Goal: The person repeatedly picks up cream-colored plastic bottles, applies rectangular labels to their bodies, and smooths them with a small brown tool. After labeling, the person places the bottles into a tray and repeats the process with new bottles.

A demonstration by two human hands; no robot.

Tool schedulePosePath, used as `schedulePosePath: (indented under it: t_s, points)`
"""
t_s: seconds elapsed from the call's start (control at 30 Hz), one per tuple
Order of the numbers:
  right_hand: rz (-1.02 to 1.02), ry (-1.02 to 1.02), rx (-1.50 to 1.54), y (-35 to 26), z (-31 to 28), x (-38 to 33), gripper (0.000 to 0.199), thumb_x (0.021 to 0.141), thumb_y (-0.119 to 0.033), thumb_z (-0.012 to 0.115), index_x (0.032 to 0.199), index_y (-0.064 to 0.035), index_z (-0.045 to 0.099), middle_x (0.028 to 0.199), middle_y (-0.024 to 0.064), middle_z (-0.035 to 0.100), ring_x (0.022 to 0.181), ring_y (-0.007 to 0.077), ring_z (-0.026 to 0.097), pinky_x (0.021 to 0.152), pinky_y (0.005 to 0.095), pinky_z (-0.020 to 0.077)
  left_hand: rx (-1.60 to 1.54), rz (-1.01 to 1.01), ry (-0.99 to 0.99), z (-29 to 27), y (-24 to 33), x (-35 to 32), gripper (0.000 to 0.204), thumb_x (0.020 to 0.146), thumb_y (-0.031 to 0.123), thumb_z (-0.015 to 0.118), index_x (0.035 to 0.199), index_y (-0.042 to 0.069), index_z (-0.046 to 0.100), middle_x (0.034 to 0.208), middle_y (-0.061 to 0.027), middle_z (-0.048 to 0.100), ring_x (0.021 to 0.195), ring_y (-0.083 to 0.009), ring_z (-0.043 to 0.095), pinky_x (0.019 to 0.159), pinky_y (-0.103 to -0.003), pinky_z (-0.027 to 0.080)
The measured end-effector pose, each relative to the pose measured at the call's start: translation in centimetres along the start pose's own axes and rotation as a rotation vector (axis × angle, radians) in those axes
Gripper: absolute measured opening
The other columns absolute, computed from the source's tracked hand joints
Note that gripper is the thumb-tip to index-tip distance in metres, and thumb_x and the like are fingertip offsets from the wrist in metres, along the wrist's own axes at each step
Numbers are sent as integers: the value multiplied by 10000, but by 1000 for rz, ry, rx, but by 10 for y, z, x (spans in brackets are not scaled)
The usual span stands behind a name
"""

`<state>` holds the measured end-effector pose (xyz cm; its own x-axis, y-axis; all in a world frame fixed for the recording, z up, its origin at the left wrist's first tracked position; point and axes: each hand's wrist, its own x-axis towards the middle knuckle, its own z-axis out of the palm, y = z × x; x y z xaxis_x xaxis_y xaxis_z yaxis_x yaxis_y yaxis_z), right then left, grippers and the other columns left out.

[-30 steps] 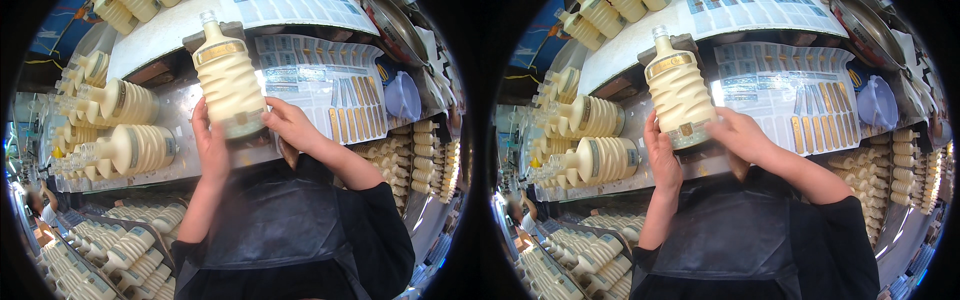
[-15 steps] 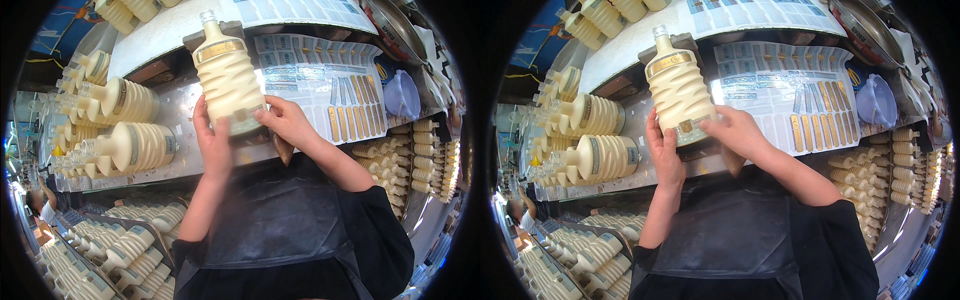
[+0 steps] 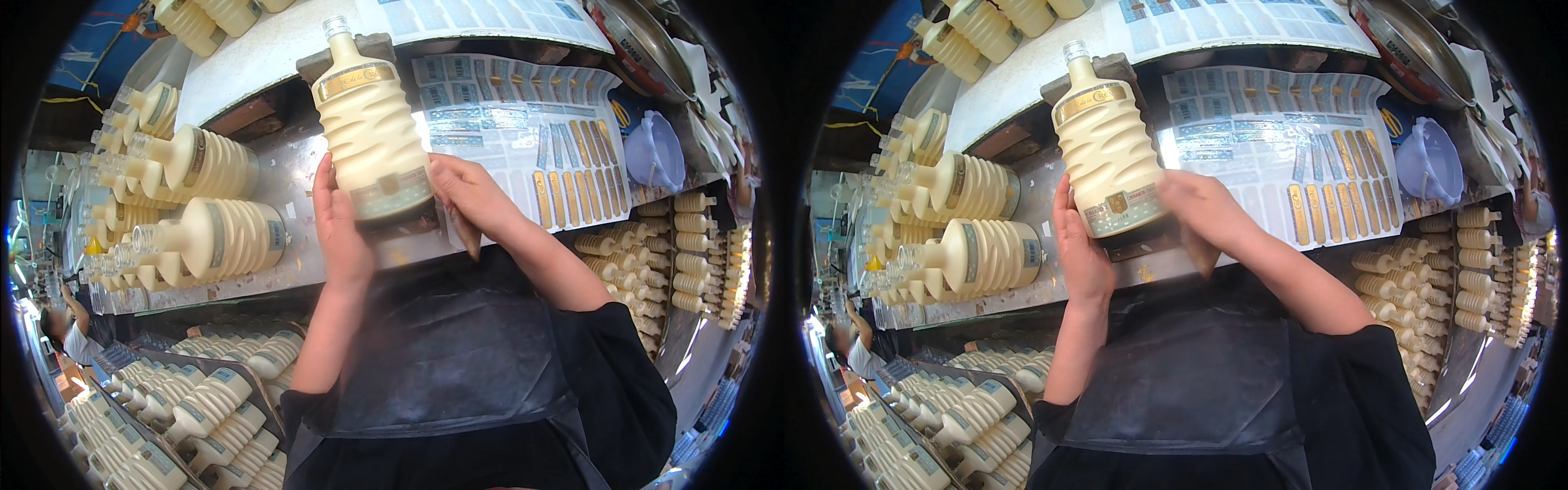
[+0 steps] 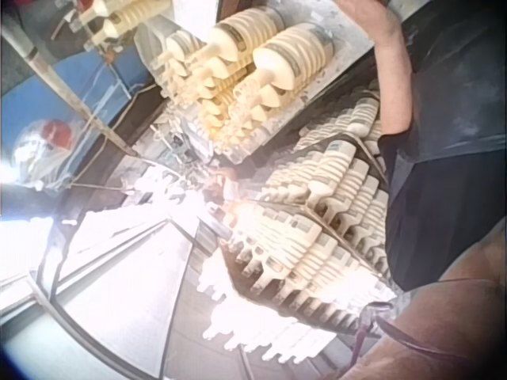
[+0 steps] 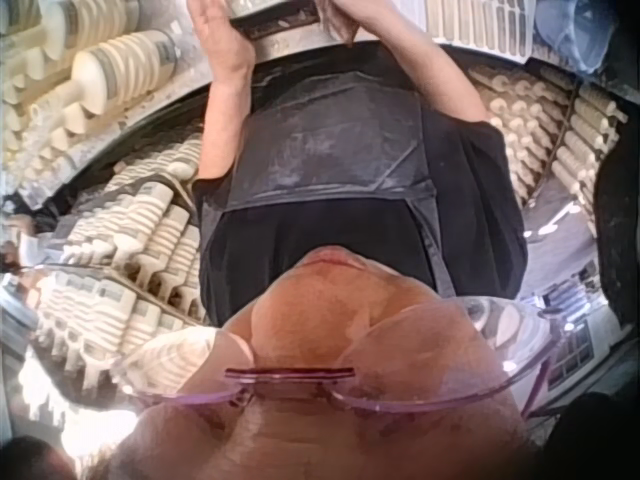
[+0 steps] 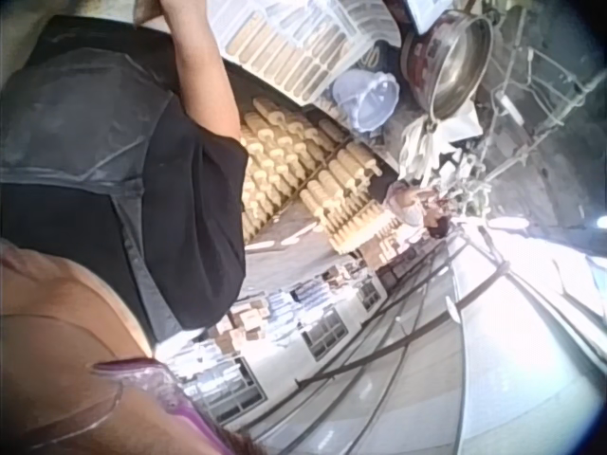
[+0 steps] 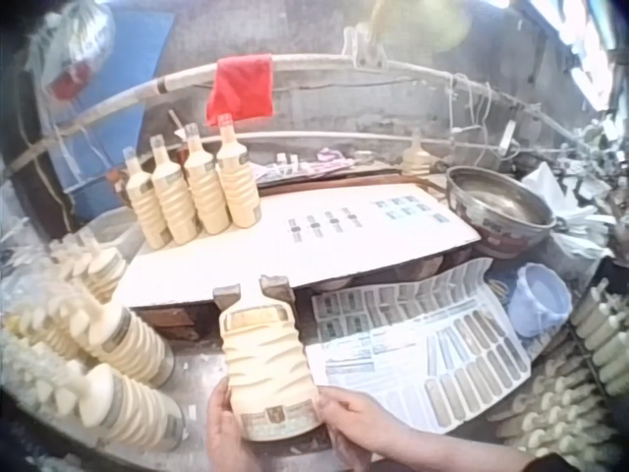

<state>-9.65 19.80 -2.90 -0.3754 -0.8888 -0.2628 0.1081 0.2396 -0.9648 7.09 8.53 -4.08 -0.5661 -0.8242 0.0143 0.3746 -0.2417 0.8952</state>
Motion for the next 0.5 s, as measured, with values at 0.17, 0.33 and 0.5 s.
schedulePosePath:
  t_s: [0.17, 0.33, 0.5]
  points:
    - [-52, -41, 96, 4, -1, -1, 495, 1085, -324, 548, 1420, 41, 549, 1277, 101, 667, 1163, 134, 579, 1002, 292, 473, -6, 2, -12, -12, -6, -3, 563, 1065, 128, 517, 1579, 32, 308, 1506, -118, 471, 1384, -219, 459, 1182, -374, 343]
    - [-81, 37, 49, 11, 7, 2, 468, 1041, -288, 601, 1386, 27, 585, 1151, 110, 708, 1052, 142, 633, 932, 303, 508, 60, 22, 12, -7, -6, -4, 577, 1034, 91, 568, 1563, 23, 350, 1511, -121, 474, 1382, -219, 467, 1190, -387, 340]
    - [-93, 63, 55, 12, 8, 1, 468, 1018, -283, 627, 1372, 21, 602, 1089, 126, 731, 988, 149, 663, 900, 306, 525, 39, 22, 14, -9, -7, -4, 597, 1020, 91, 596, 1563, 22, 357, 1519, -125, 476, 1391, -223, 463, 1196, -389, 336]
